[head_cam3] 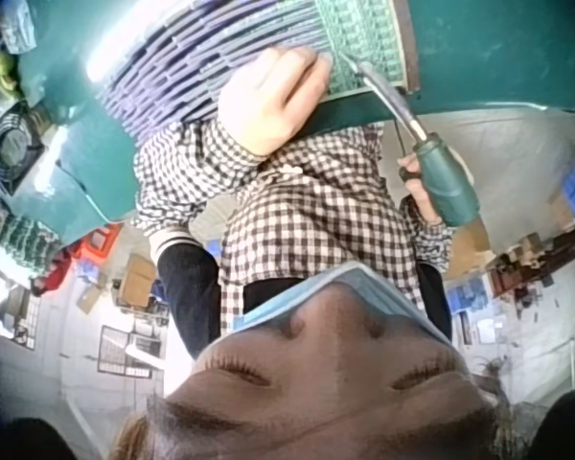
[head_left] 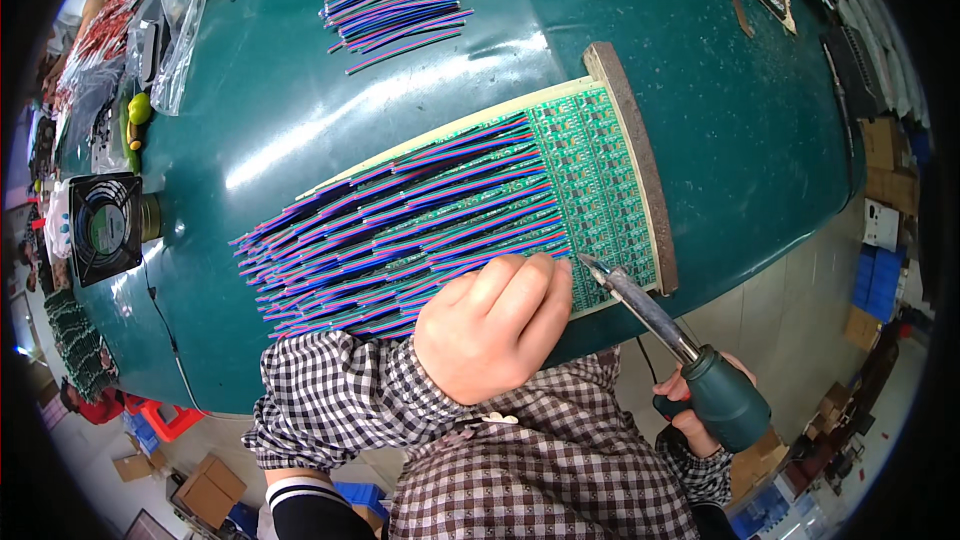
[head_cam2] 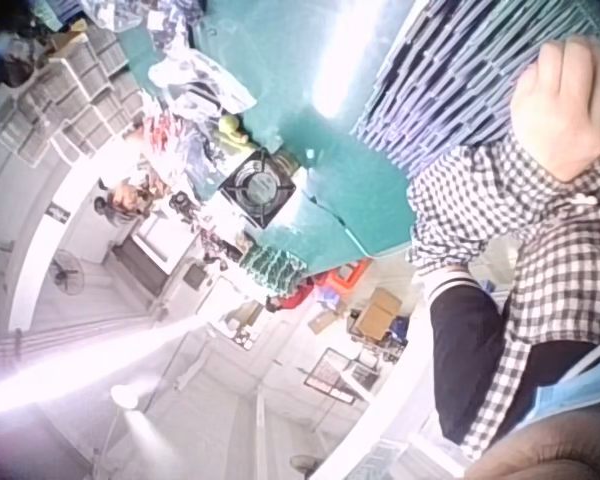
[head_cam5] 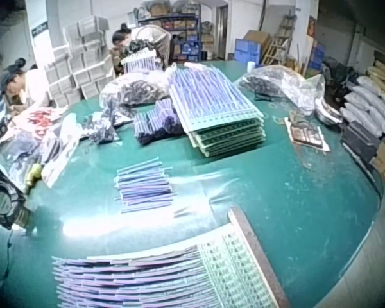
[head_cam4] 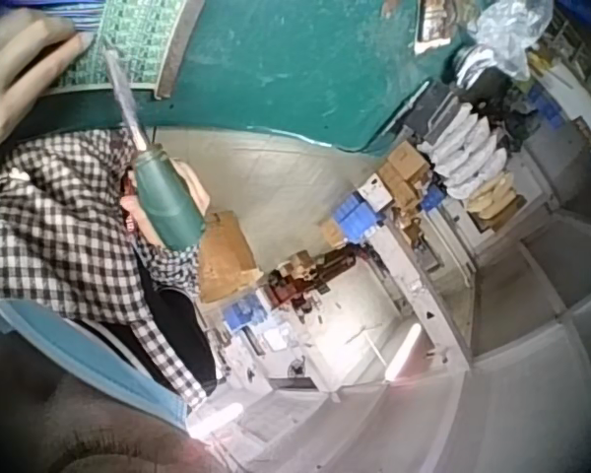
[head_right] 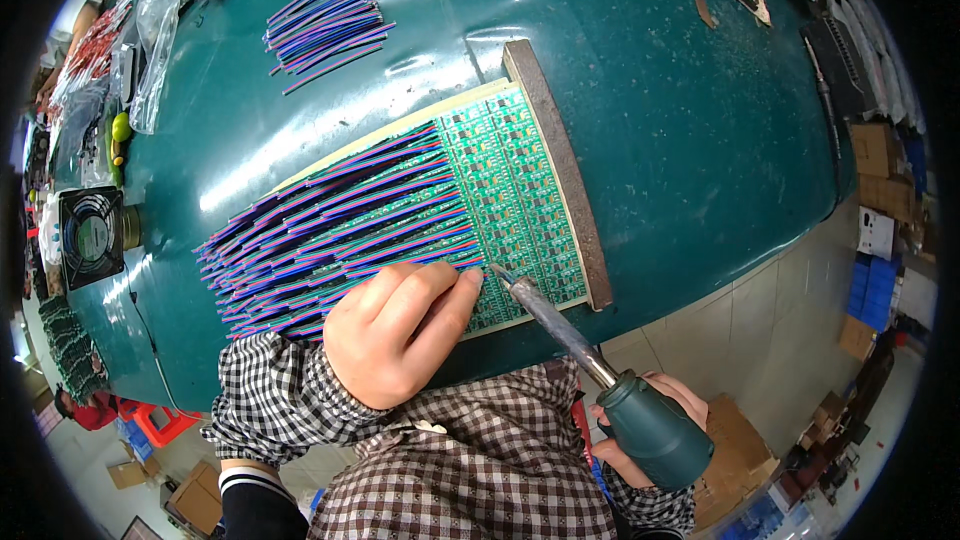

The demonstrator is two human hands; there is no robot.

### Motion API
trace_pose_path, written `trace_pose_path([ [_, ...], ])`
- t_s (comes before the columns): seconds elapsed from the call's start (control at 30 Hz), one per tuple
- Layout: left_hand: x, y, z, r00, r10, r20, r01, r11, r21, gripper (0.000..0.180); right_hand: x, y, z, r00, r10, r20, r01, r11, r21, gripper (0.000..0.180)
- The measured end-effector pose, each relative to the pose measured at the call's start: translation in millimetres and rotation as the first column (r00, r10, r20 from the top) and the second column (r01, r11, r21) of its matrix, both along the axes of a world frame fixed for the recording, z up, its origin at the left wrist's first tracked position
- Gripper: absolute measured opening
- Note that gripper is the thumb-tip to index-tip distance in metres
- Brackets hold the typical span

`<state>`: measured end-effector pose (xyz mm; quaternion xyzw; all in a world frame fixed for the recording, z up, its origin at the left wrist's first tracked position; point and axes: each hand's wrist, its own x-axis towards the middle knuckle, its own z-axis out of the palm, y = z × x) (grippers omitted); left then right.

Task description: The person places multi-wire ribbon cables onto a circuit board panel by hand and solders them in place using a soldering tool.

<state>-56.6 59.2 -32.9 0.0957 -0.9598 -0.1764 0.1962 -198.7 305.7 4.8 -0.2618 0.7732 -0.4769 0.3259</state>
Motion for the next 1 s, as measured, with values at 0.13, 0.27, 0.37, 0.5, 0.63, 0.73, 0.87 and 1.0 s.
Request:
trace_pose_path([
  [0.13,0,-1,-1,1.000,0.000,-0.013,0.000,1.000,-0.021,0.039,0,3,-4,1.000,0.016,-0.024,-0.016,1.000,0.008,0.048],
  [0.27,-1,-1,0,1.000,0.000,-0.001,0.000,1.000,-0.022,0.039,1,7,-7,0.999,0.011,-0.037,-0.010,1.000,0.029,0.051],
  [0.37,-2,-1,0,1.000,0.005,-0.004,-0.005,1.000,-0.016,0.039,2,10,-8,0.999,-0.004,-0.044,0.007,0.999,0.051,0.053],
  [0.5,-2,0,-1,1.000,0.012,-0.001,-0.012,1.000,-0.016,0.039,2,10,-7,0.999,-0.014,-0.035,0.017,0.997,0.076,0.055],
  [0.63,-1,-3,-8,0.999,-0.010,-0.042,0.007,0.997,-0.080,0.034,3,9,-6,0.998,-0.024,-0.053,0.026,0.999,0.023,0.053],
  [0.73,-1,-3,-9,0.999,-0.018,-0.048,0.014,0.996,-0.088,0.034,2,3,-2,0.997,0.004,-0.074,0.000,0.999,0.046,0.050],
  [0.87,-1,-3,-8,0.999,-0.014,-0.042,0.011,0.997,-0.081,0.034,5,-2,1,0.998,-0.049,-0.045,0.050,0.998,0.039,0.049],
  [1.0,-1,-3,-8,0.999,-0.015,-0.039,0.012,0.996,-0.083,0.034,6,5,-1,0.998,-0.057,-0.019,0.058,0.997,0.048,0.050],
])
